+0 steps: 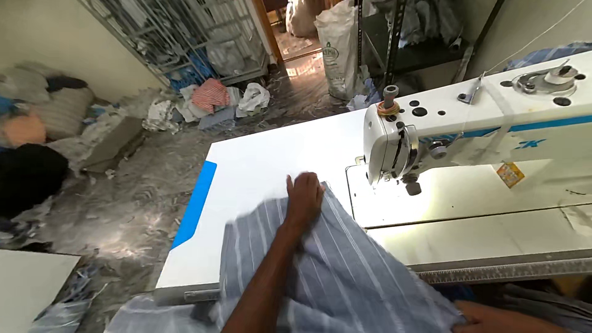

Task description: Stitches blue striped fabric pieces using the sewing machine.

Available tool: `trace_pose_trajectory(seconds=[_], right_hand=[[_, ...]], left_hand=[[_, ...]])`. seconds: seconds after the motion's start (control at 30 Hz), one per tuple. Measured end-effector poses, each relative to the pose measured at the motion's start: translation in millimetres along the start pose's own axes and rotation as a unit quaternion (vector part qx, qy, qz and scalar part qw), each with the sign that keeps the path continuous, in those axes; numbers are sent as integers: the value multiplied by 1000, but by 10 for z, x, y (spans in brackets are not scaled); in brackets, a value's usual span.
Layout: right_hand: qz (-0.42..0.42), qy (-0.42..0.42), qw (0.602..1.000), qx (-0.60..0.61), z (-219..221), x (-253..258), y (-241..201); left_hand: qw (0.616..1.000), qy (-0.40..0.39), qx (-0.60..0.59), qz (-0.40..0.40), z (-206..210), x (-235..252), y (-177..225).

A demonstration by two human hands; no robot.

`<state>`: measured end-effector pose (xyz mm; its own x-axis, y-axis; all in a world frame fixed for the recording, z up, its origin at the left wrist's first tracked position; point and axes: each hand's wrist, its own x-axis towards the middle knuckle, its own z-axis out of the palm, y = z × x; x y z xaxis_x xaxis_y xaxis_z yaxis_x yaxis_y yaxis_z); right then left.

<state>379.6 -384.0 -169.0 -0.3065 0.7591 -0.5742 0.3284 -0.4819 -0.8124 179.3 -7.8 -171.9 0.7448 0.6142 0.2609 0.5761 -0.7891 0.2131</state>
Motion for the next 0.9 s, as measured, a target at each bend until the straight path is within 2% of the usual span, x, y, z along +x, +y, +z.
trace_pose_trajectory(seconds=[0.07,0.1,0.13,0.2,0.27,0.3,0.37,0.47,0.53,0.63,0.73,0.77,0.8,0.87,0.9], right_hand=[[136,37,984,-105,-112,-99,387],[163,44,975,-144,-127,-110,452],[149,56,972,-174,-138,-132,412],[82,88,965,-235,-155,-130,69],[2,178,946,-271,-149,27,-513],[-39,264,923,-277,-123,186,-764],[-151,430,845,-279,-61,673,-1046],[-290,486,773,-285,53,1273,-1214],[-312,492,739,-338,173,1413,-1243],[-269,472,731,-412,188,1349,-1287],[-340,499,708,-367,-15,1311,-1336],[-359,500,720,-319,-95,1303,-1366],[-365,486,751,-259,-152,1308,-1387],[-345,415,832,-132,-119,1343,-1389],[-340,412,837,-119,-30,1381,-1368]], left_hand=[[995,1,-99,2,-144,-373,352],[987,5,-159,-12,-232,-527,509],[972,4,-233,-33,-308,-614,618],[931,-25,-357,-71,-476,-714,718],[907,-35,-413,-69,-658,-732,740],[903,-35,-422,-67,-743,-715,746],[896,-34,-435,-84,-887,-698,763],[871,-19,-456,-180,-1053,-663,790],[849,-24,-474,-231,-1123,-664,797],[844,-39,-481,-234,-1116,-681,831],[825,-51,-521,-214,-1092,-654,776],[823,-48,-527,-207,-1088,-643,754],[828,-43,-524,-196,-1086,-633,739],[843,-30,-512,-164,-1075,-597,698],[846,-27,-510,-154,-1065,-560,663]])
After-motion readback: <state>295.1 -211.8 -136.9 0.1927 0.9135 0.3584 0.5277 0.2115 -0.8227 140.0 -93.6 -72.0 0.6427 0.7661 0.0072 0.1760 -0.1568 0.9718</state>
